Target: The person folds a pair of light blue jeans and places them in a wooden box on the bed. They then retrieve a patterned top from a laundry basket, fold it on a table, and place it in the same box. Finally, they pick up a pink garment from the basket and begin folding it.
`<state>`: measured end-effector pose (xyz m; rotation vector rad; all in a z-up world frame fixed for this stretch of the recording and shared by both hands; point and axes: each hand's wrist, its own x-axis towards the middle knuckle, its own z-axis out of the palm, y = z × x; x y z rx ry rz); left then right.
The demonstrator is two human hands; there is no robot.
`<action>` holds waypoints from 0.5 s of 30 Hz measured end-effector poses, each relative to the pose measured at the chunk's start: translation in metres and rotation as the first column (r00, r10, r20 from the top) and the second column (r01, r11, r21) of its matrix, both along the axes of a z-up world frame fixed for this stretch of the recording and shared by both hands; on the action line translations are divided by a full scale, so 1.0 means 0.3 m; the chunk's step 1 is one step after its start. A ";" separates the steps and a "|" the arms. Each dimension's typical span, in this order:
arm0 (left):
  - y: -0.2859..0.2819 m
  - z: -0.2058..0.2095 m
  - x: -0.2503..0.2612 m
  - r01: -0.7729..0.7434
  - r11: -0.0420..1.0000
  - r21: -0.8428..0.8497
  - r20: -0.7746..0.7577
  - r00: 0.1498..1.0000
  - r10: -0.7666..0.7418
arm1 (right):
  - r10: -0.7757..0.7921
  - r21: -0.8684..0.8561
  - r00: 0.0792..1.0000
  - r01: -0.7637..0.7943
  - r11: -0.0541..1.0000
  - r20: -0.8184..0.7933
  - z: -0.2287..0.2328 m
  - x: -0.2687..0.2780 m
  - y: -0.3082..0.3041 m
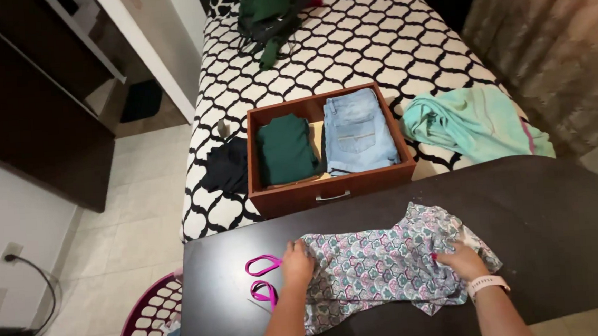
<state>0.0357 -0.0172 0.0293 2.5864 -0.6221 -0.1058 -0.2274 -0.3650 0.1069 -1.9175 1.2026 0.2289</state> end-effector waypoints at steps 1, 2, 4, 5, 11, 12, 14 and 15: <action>0.000 0.016 0.004 -0.075 0.996 0.046 -0.151 0.985 0.081 | -0.051 0.023 0.998 0.050 0.998 0.020 0.019 0.002 0.012; -0.001 0.031 0.007 -0.141 0.985 0.104 -0.294 0.941 0.166 | -0.102 0.047 0.994 0.100 0.994 0.040 0.038 0.004 0.023; 0.021 0.000 0.036 -0.130 0.981 0.142 -0.312 0.935 0.169 | -0.120 0.030 0.988 0.118 0.993 0.100 0.020 -0.008 0.011; 0.034 -0.014 0.053 -0.126 0.975 0.182 -0.327 0.928 0.181 | -0.128 0.015 0.978 0.128 0.992 0.163 0.010 -0.010 0.006; -0.038 0.198 0.069 -0.183 0.972 -0.146 -0.411 0.905 0.109 | -0.709 0.570 0.512 0.430 0.700 0.485 -0.056 0.045 -0.034; -0.039 0.223 0.090 -0.184 0.972 -0.146 -0.410 0.906 0.110 | -0.709 0.570 0.512 0.429 0.700 0.486 -0.031 0.047 -0.056; -0.043 0.270 0.125 -0.249 0.800 -0.546 -0.215 0.964 0.153 | -0.793 0.827 0.356 0.089 0.555 0.494 0.018 0.048 -0.106; -0.016 0.328 0.122 -0.251 0.799 -0.547 -0.215 0.964 0.156 | -0.792 0.827 0.357 0.086 0.556 0.495 0.077 0.048 -0.094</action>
